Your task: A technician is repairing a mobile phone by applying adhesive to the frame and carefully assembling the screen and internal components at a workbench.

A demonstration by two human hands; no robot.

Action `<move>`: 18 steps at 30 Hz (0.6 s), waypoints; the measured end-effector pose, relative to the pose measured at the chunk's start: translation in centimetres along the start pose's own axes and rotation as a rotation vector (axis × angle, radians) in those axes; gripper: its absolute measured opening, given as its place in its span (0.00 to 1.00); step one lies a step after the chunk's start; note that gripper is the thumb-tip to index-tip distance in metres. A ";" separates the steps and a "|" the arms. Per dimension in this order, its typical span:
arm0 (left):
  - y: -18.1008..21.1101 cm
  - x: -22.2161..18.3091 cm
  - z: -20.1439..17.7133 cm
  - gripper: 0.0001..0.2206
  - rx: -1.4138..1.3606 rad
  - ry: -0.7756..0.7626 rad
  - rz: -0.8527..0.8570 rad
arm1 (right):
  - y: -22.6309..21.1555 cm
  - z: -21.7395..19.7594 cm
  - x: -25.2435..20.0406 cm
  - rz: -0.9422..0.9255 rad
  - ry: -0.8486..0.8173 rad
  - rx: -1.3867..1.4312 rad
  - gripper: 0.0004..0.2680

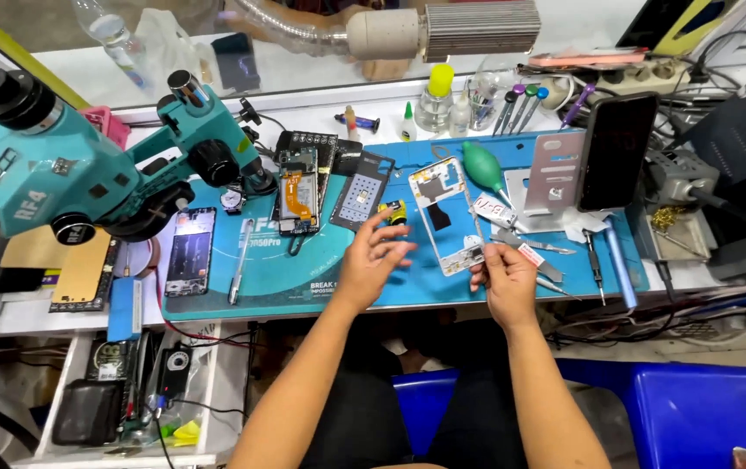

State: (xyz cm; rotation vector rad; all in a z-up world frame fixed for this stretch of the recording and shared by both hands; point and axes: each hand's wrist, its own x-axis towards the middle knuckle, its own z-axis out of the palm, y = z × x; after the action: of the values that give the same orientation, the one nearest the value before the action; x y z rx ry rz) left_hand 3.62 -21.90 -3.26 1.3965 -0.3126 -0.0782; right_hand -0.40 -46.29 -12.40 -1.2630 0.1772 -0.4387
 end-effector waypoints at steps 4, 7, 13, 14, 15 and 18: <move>-2.5 2.0 3.2 0.32 -0.432 -0.162 -0.089 | -1.7 0.6 -0.8 0.007 -0.051 -0.140 0.08; -4.6 1.9 3.1 0.28 -0.490 -0.184 -0.048 | -2.0 0.8 -0.8 0.008 -0.101 -0.257 0.08; -4.1 2.6 1.8 0.31 -0.634 -0.120 -0.047 | -6.1 4.5 -1.9 -0.460 -0.122 -0.824 0.09; -4.1 2.5 1.7 0.31 -0.638 -0.117 -0.041 | -7.3 5.6 -2.7 -0.466 -0.126 -0.827 0.09; -4.1 2.6 1.8 0.33 -0.583 -0.127 -0.036 | -8.5 6.7 -3.4 -0.686 -0.113 -0.896 0.11; -2.6 2.8 2.1 0.36 -0.452 -0.110 -0.128 | -14.0 9.2 -7.4 -1.018 -0.308 -0.878 0.13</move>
State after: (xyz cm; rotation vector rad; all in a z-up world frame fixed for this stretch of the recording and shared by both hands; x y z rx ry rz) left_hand 6.13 -24.99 -5.00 0.9635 -0.2756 -0.3130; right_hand -6.79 -38.42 2.83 -2.2361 -0.6429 -1.0904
